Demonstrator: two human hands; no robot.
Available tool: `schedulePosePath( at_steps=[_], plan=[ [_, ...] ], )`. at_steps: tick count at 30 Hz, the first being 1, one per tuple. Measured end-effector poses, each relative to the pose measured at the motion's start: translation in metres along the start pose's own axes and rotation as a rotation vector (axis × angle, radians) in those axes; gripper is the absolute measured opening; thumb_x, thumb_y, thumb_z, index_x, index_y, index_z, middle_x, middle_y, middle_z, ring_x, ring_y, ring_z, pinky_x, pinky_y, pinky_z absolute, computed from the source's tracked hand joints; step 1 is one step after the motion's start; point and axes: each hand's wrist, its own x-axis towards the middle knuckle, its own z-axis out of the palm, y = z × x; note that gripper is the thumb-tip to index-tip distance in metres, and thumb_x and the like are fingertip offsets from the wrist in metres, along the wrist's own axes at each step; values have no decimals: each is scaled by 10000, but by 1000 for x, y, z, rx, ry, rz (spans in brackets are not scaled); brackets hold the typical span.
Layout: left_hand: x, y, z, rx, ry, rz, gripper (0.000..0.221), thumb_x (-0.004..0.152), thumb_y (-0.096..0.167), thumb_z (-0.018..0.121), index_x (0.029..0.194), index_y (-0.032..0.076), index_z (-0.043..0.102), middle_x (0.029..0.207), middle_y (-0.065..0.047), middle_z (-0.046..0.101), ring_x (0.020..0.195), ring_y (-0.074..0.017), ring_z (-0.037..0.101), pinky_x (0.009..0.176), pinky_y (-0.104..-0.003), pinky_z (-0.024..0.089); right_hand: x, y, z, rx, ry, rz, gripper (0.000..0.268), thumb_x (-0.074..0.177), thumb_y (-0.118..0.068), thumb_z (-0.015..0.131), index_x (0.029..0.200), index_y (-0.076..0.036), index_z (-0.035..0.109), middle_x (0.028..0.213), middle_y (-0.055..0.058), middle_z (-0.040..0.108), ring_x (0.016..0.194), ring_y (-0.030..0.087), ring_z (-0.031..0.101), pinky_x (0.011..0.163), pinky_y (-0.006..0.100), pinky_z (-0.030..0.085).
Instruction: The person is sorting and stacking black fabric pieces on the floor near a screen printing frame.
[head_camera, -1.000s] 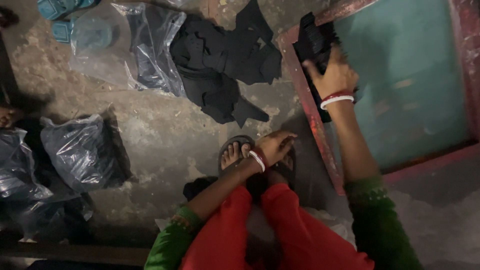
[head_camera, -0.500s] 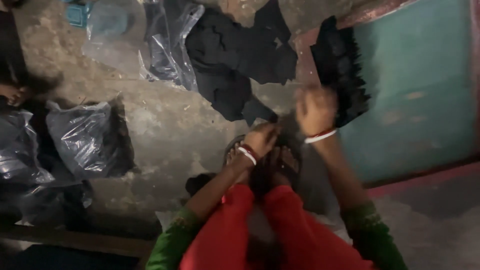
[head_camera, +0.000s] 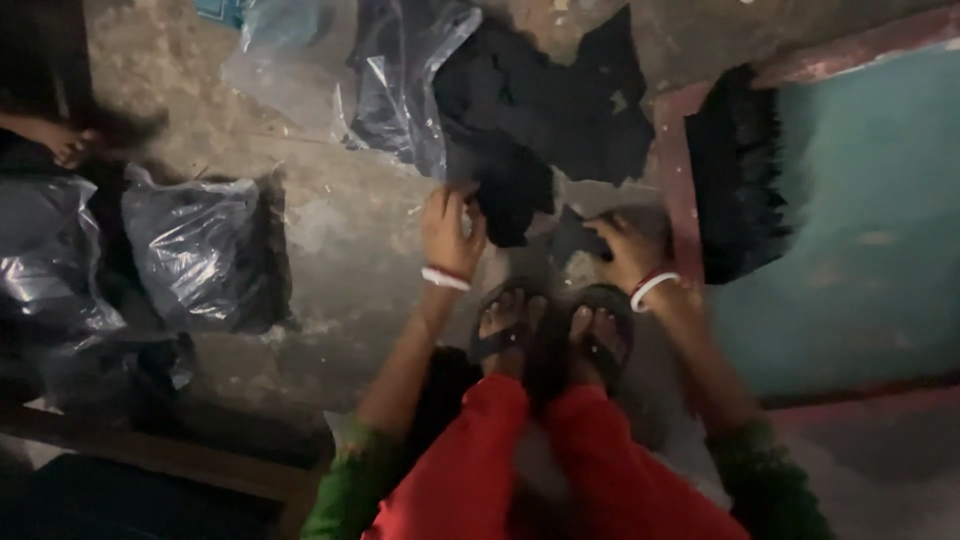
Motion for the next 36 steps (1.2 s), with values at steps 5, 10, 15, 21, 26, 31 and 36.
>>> schedulePosePath(
  at_steps=[5, 10, 15, 21, 26, 31, 36],
  plan=[
    [87, -29, 12, 262, -258, 335, 757, 666, 234, 788, 1345, -46, 601, 1369, -221, 554, 1294, -406, 520, 1122, -569, 377, 6, -27, -45, -281, -36, 24, 546, 911, -330, 723, 1410, -186, 556, 1500, 193, 491, 1290, 432, 528, 1047, 528, 441],
    [119, -21, 26, 582, -763, 172, 616, 644, 309, 833, 1185, 73, 658, 1269, -165, 595, 1222, -356, 554, 1051, -496, 426, 8, 1, -23, -348, 42, 29, 574, 849, -242, 769, 1382, -151, 576, 1476, 171, 533, 1290, 416, 544, 1041, 526, 452],
    [89, -87, 62, 558, -580, 325, 488, 730, 233, 804, 1175, 88, 666, 1191, -131, 650, 1171, -337, 622, 1028, -465, 463, 11, 23, 6, -104, 118, 71, 628, 805, -135, 802, 1396, -126, 589, 1353, 191, 620, 1224, 405, 613, 1025, 490, 511],
    [86, -65, 16, 357, -630, 352, 603, 610, 312, 827, 1130, 59, 655, 1159, -183, 663, 1089, -357, 624, 987, -477, 435, 8, 42, 32, 62, 133, 159, 654, 828, -213, 822, 1417, -109, 559, 1300, 202, 654, 1182, 386, 641, 939, 488, 536],
    [67, -80, 10, 249, -603, 351, 560, 710, 325, 829, 1155, 44, 637, 1143, -153, 681, 1113, -338, 626, 1029, -471, 421, -4, 36, 20, 262, 148, 107, 604, 868, -228, 802, 1417, -112, 576, 1255, 190, 670, 1171, 328, 650, 934, 450, 533],
    [40, -97, 19, 277, -415, 466, 604, 698, 392, 864, 1121, 39, 617, 1156, -151, 673, 1120, -327, 623, 1060, -482, 419, -11, 49, 25, 500, 258, 45, 466, 942, -178, 737, 1386, -105, 618, 1244, 154, 695, 1177, 263, 655, 970, 406, 515],
    [17, -92, 6, 204, -323, 372, 545, 743, 323, 871, 1142, 50, 617, 1135, -132, 646, 1107, -343, 622, 1045, -512, 431, -23, -15, -20, 558, 588, 117, 250, 987, -169, 765, 1193, -41, 707, 1095, 81, 717, 987, 205, 659, 851, 346, 517]
  ],
)
